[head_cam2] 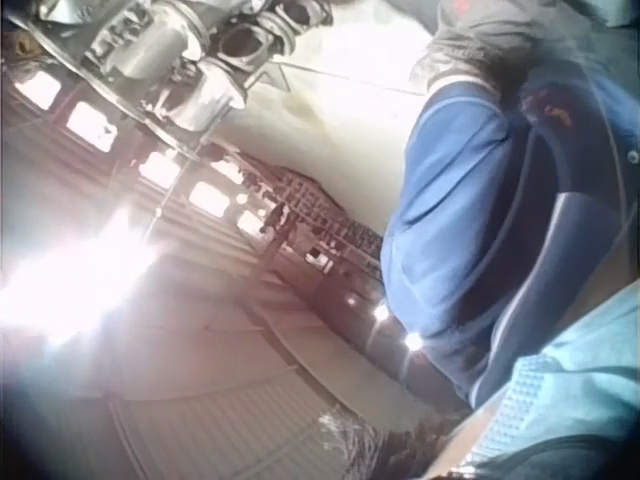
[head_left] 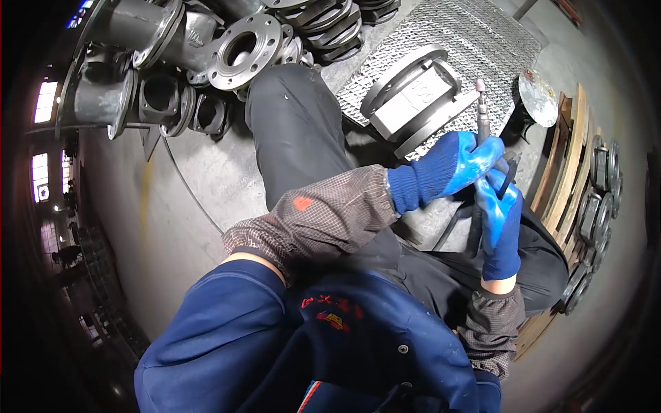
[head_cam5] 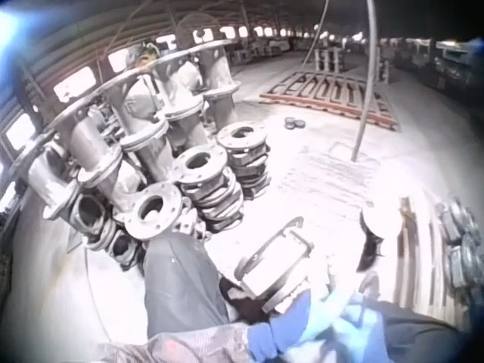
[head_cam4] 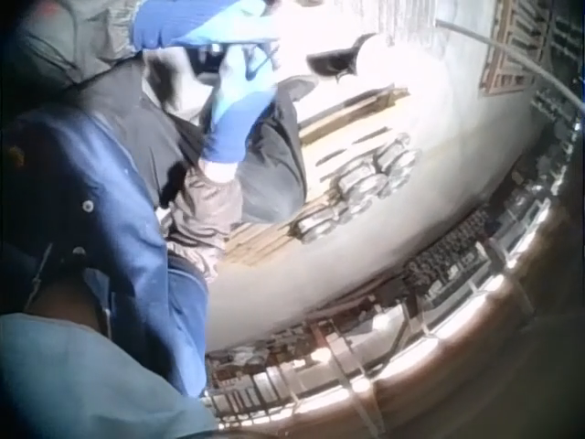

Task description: The person cleans metal valve components using a brush and a compressed air nozzle. They rotate the valve bodies by hand, brush the internal grooves and surfaces, and use the air nozzle to blow away debris before setting the parts onto a wooden pallet.

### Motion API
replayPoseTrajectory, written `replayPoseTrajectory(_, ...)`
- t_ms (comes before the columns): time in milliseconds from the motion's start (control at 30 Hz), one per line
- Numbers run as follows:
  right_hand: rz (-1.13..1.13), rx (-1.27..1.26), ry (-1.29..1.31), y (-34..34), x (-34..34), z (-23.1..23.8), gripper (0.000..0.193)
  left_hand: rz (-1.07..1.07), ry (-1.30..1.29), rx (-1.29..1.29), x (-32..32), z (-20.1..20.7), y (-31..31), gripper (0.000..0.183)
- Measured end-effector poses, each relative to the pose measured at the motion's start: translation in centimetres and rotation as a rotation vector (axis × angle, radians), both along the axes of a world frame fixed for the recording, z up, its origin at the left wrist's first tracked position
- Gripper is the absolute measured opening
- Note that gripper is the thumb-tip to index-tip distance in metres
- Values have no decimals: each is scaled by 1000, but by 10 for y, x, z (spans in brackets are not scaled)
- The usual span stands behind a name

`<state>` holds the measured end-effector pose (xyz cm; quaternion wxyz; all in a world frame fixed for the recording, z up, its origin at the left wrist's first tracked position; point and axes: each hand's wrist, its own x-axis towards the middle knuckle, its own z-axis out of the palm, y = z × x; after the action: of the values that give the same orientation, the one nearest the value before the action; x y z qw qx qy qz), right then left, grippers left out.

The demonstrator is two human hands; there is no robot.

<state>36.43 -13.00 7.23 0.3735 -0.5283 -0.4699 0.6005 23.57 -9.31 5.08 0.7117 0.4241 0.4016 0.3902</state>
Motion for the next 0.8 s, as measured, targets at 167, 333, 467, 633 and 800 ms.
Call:
replayPoseTrajectory(167,-145,586,-590,19,4,-26,21,141,-135,130,17,-17,14,29)
replayPoseTrajectory(333,-243,321,-190,54,26,-45,20,226,230,586,-9,5,7,21)
replayPoseTrajectory(467,-78,50,-602,134,57,-86,33,442,346,649,-61,36,16,23)
replayPoseTrajectory(633,-56,325,-948,213,61,-98,40,482,862,813,-93,21,49,33)
replayPoseTrajectory(800,-156,633,-805,183,32,-115,32,446,949,681,-100,-6,50,36)
